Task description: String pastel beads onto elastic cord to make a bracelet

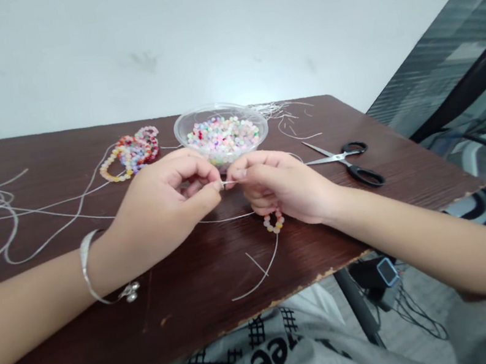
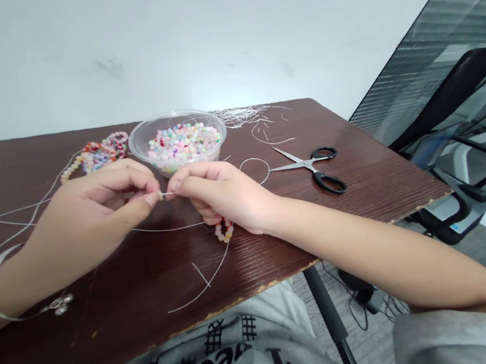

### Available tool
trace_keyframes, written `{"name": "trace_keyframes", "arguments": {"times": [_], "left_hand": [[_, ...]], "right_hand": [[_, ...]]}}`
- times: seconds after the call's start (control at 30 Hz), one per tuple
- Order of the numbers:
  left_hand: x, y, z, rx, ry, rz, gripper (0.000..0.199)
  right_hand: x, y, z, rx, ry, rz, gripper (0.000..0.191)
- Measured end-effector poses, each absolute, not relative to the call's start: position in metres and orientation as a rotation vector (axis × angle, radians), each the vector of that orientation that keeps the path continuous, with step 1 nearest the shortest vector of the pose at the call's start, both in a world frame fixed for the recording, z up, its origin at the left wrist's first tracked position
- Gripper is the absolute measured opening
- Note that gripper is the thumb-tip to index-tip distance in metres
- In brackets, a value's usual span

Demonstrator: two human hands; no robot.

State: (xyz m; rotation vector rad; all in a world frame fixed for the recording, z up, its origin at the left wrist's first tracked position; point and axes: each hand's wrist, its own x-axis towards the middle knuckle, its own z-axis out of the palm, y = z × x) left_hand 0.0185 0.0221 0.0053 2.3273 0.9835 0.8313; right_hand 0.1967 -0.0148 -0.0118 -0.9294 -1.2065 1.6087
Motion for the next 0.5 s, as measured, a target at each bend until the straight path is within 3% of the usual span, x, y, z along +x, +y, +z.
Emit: {"name": "trace_keyframes", "arguments": {"times": [0.23,0.5], "left_hand": [[0.017,0.026,0.005,2.186,0.964,0.763,0.010],[0.019,0.032,0.002,1.573,0.764,0.729,0.005]], "right_hand": [[0.202,-0.013,-0.014,-1.075,-1.510,1.308,0.008],[0.209,-0.005,-0.011,-1.140,-1.710,1.020,0.009]]}}
